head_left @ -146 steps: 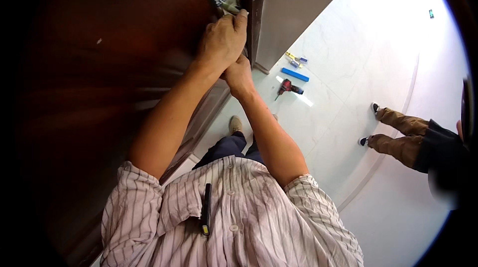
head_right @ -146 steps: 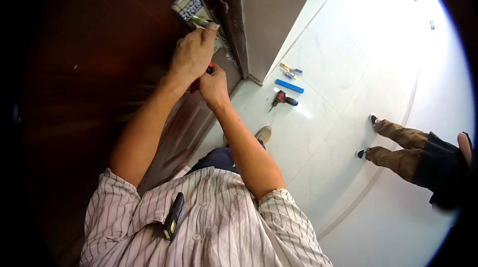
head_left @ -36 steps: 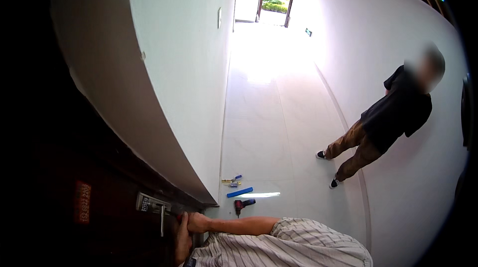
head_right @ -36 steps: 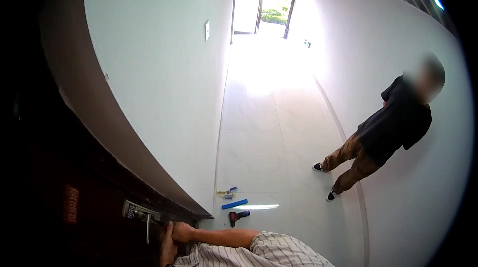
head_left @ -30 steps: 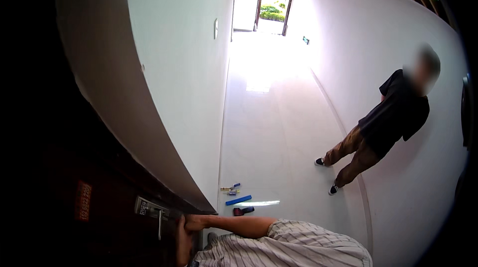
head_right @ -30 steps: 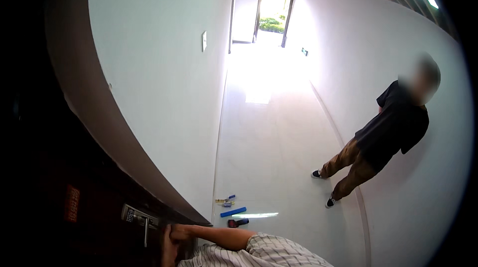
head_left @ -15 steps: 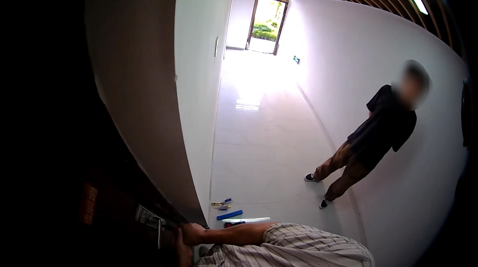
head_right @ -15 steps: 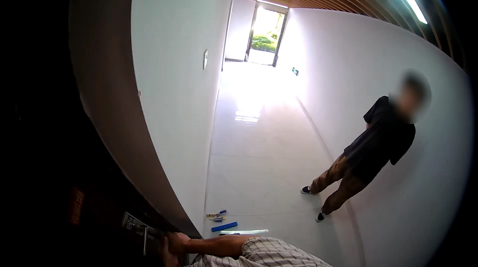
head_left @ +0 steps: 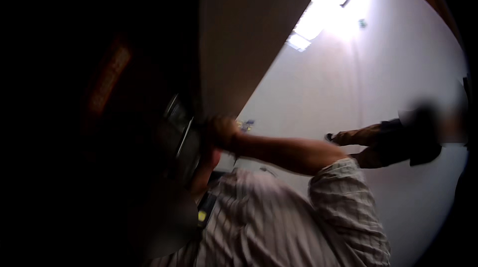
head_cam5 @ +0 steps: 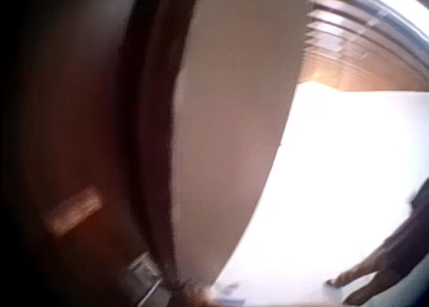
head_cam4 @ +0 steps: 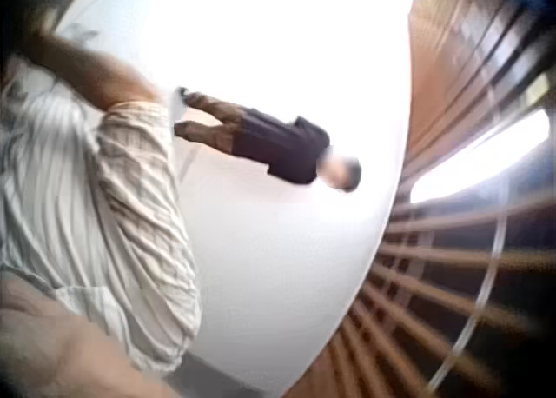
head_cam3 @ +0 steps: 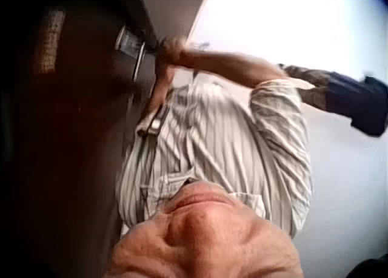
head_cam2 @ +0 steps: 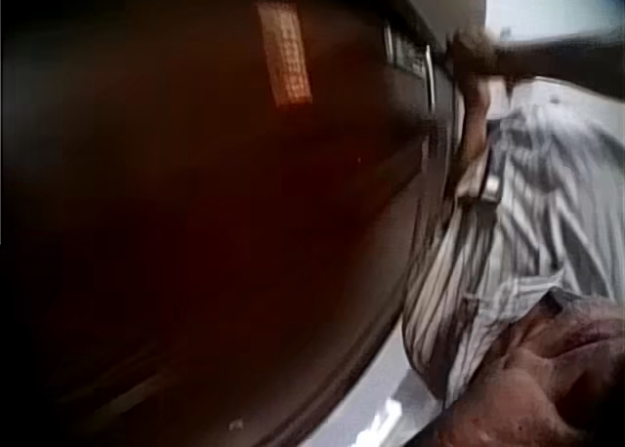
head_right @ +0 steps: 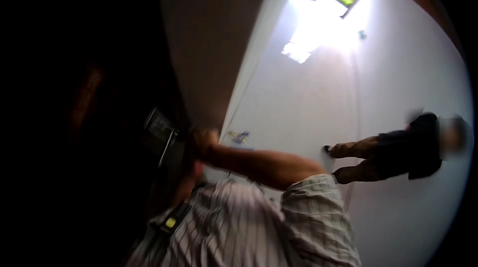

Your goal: The person uses pliers and a screwdriver to manipulate the handle and lock mechanism of a door. They remove the handle, adjust internal components, and reassemble the lock while another person stands nearby.

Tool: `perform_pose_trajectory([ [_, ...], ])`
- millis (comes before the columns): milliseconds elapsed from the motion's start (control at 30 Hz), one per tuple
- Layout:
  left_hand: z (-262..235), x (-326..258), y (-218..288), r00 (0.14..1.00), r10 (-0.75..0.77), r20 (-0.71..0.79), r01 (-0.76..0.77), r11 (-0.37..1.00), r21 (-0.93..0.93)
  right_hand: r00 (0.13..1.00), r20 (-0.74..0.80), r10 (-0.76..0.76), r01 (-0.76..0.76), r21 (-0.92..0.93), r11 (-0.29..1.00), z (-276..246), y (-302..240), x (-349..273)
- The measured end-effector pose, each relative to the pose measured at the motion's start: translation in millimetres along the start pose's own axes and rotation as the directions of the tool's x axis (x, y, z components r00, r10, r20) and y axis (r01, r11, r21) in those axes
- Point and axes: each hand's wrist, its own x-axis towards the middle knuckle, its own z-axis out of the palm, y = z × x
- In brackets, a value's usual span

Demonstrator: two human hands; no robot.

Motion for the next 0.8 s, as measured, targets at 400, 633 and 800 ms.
perform_pose_trajectory([
  [400,80,-41,56,0.995,0.016,-0.102,-0.032,0.986,-0.164,0.998,0.014,0.062,-0.062,0.37,0.927,-40,1,-28],
  [633,39,-49,53,0.989,-0.008,-0.147,0.001,0.999,-0.048,0.907,0.299,-0.296,-0.231,0.942,0.245,-34,16,-34],
  [800,135,-80,88,0.998,0.061,0.013,-0.062,0.962,0.268,0.838,0.246,-0.487,-0.505,0.688,-0.521,-18,80,-78],
])
